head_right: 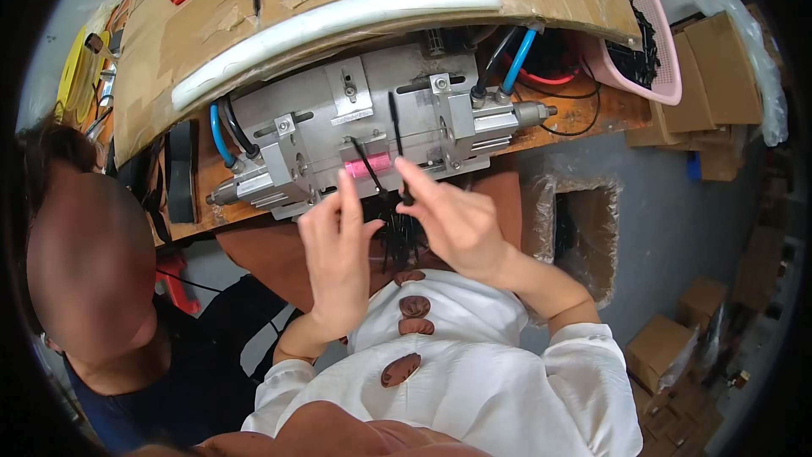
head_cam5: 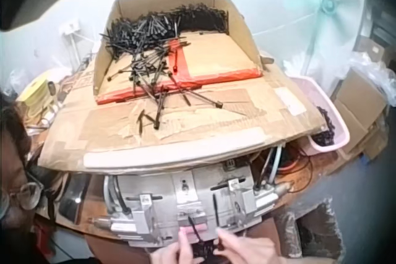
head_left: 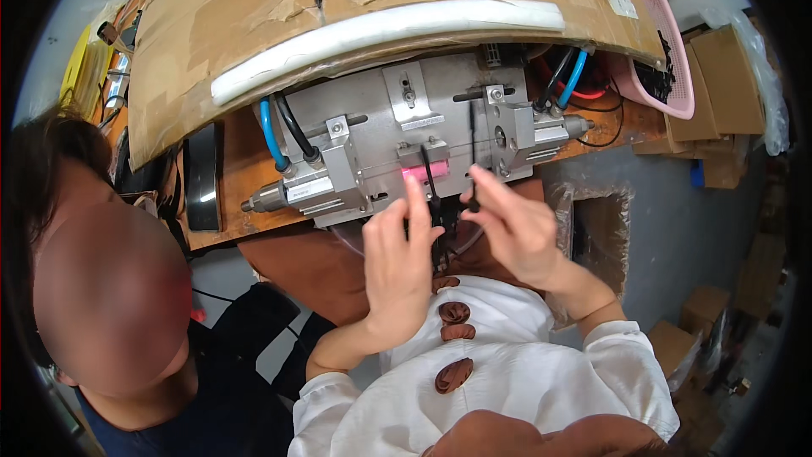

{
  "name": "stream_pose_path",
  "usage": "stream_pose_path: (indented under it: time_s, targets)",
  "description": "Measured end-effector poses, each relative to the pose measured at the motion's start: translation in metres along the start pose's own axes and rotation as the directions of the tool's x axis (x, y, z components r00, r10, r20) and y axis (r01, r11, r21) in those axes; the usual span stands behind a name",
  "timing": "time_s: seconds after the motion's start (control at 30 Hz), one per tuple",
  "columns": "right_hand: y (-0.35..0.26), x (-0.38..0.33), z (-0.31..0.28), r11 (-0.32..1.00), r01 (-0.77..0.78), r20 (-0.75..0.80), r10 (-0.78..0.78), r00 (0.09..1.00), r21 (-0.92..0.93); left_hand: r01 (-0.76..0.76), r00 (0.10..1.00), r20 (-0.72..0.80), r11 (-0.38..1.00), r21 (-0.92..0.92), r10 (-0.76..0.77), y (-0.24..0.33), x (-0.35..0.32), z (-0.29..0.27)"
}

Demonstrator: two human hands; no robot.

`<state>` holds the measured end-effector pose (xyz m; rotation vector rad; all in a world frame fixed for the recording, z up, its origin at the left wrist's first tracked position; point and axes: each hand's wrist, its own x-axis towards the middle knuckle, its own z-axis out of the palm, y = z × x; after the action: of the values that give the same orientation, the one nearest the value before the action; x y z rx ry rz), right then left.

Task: The person picks up black cable ties from a cardboard box, inserts each one into a pneumatic machine on a workbench to process it, and then places the finished items into a pink plastic container.

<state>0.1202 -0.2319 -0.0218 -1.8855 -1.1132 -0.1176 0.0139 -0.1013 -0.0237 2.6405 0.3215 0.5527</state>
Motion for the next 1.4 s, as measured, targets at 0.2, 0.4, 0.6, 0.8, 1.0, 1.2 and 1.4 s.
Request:
stream_pose_path:
  time_s: [0.2, 0.4, 0.6, 0.8, 1.0, 1.2, 1.4]
  targets:
    - [0.008, -0.013, 0.029, 0.997, 0.048, 0.148, -0.038, 0.988, -0.066, 0.089, 0.991, -0.093, 0.996, -0.03, -0.091, -0.004, -0.011, -0.008]
    - [0.008, -0.006, 0.032, 0.994, 0.052, 0.167, -0.035, 0.985, -0.095, 0.105, 0.993, -0.041, 0.994, -0.036, -0.107, -0.004, -0.016, -0.008]
    - [-0.013, 0.032, -0.005, 0.984, 0.118, 0.279, -0.078, 0.957, -0.13, 0.119, 0.991, -0.054, 0.992, -0.051, -0.121, -0.012, -0.016, -0.018]
    - [-0.014, 0.21, 0.002, 0.718, 0.494, 0.103, -0.515, 0.851, -0.491, 0.091, 0.993, -0.063, 0.984, -0.154, -0.102, -0.015, -0.015, -0.028]
    - [-0.002, 0.296, 0.048, 0.69, 0.43, 0.579, -0.02, 0.815, -0.583, 0.125, 0.99, -0.036, 0.959, -0.255, -0.138, -0.028, -0.021, -0.03]
    - [-0.027, 0.274, 0.045, 0.741, 0.361, 0.566, 0.032, 0.824, -0.567, 0.114, 0.993, -0.001, 0.939, -0.323, -0.121, -0.04, -0.026, -0.031]
    - [-0.008, 0.28, 0.036, 0.786, 0.445, 0.586, -0.134, 0.799, -0.428, 0.13, 0.988, -0.02, 0.907, -0.401, -0.15, -0.038, -0.029, -0.032]
